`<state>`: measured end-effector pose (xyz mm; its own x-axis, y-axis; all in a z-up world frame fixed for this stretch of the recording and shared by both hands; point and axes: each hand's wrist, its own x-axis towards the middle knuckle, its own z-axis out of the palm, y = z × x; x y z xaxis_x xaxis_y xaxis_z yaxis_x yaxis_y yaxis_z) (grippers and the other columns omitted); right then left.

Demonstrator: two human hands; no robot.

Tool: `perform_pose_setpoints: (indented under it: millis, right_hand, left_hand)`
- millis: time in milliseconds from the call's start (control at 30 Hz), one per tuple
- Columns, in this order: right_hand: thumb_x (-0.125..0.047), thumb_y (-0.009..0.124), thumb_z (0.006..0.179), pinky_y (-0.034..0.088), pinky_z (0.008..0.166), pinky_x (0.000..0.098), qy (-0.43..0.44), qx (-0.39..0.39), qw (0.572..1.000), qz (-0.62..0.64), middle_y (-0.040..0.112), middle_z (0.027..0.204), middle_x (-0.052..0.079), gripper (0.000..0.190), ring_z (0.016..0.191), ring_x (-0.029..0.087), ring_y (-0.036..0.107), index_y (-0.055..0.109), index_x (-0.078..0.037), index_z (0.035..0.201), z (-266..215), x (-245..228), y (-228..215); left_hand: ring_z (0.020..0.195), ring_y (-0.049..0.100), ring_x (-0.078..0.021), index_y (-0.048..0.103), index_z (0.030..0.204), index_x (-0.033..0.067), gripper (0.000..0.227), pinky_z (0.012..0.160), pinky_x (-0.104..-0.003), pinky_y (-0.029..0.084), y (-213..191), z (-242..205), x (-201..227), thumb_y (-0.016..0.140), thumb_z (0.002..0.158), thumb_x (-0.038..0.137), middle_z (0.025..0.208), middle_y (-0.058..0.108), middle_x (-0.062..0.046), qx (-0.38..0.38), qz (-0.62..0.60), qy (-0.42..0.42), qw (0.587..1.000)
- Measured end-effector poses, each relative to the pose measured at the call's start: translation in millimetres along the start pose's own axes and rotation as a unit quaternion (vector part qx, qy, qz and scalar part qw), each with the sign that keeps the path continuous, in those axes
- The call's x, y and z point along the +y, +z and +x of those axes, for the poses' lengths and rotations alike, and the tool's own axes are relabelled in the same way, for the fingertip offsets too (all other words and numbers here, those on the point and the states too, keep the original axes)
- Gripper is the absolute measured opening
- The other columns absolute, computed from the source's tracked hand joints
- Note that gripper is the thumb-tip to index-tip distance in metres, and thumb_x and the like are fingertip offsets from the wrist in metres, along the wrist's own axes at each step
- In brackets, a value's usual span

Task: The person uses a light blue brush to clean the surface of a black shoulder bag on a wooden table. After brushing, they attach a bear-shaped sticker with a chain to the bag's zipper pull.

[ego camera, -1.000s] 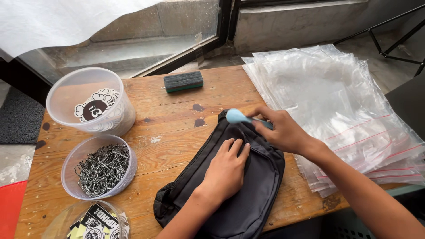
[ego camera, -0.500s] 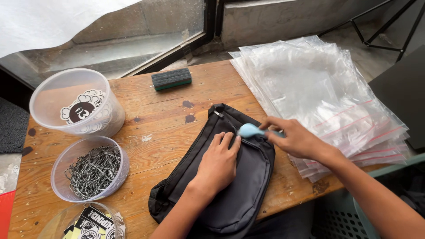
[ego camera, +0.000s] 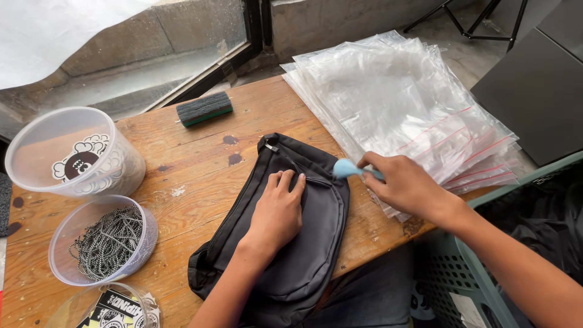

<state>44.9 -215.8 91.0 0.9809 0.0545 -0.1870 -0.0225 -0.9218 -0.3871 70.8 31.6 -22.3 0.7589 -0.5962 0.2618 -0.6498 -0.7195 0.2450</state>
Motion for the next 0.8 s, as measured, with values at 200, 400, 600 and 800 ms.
perform_pose_setpoints:
  millis: [200, 400, 600, 800]
  right_hand:
    - [-0.021, 0.057, 0.094, 0.053, 0.063, 0.0369, 0.021, -0.043, 0.997, 0.068, 0.075, 0.070, 0.011, 0.026, 0.061, 0.024, 0.066, 0.070, -0.014, 0.115, -25, -13, 2]
    - [-0.031, 0.062, 0.094, 0.052, 0.065, 0.0386, 0.040, 0.076, 0.993, 0.086, 0.072, 0.074, 0.009, 0.029, 0.064, 0.024, 0.065, 0.071, -0.016, 0.116, -4, 18, 4]
    - [-0.056, 0.061, 0.089, 0.053, 0.081, 0.0599, 0.084, -0.025, 0.995, 0.042, 0.068, 0.095, 0.022, 0.068, 0.094, 0.044, 0.071, 0.046, 0.001, 0.125, -3, -31, 14]
    - [-0.061, 0.071, 0.083, 0.049, 0.089, 0.0662, 0.041, -0.047, 0.998, -0.019, 0.069, 0.097, 0.030, 0.078, 0.102, 0.052, 0.068, 0.044, 0.003, 0.117, 15, -48, 37]
  left_hand:
    - [0.125, 0.048, -0.0435, 0.059, 0.136, 0.0006, 0.052, 0.107, -0.047, 0.043, 4, 2, -1, 0.053, 0.085, 0.008, 0.129, 0.051, -0.023, -0.013, 0.007, -0.005, 1.000]
    - [0.126, 0.049, -0.0430, 0.058, 0.138, 0.0009, 0.052, 0.107, -0.047, 0.042, 0, 1, 4, 0.052, 0.086, 0.007, 0.131, 0.053, -0.023, -0.006, 0.024, -0.005, 1.000]
    - [0.123, 0.049, -0.0371, 0.051, 0.146, 0.0081, 0.058, 0.098, -0.044, 0.044, -24, -7, 16, 0.051, 0.088, 0.010, 0.131, 0.051, -0.018, -0.025, 0.005, -0.060, 0.998]
    - [0.106, 0.052, -0.0336, 0.053, 0.140, 0.0090, 0.052, 0.082, -0.042, 0.046, -47, -39, 20, 0.057, 0.093, 0.028, 0.119, 0.052, -0.014, -0.031, -0.057, -0.167, 0.984]
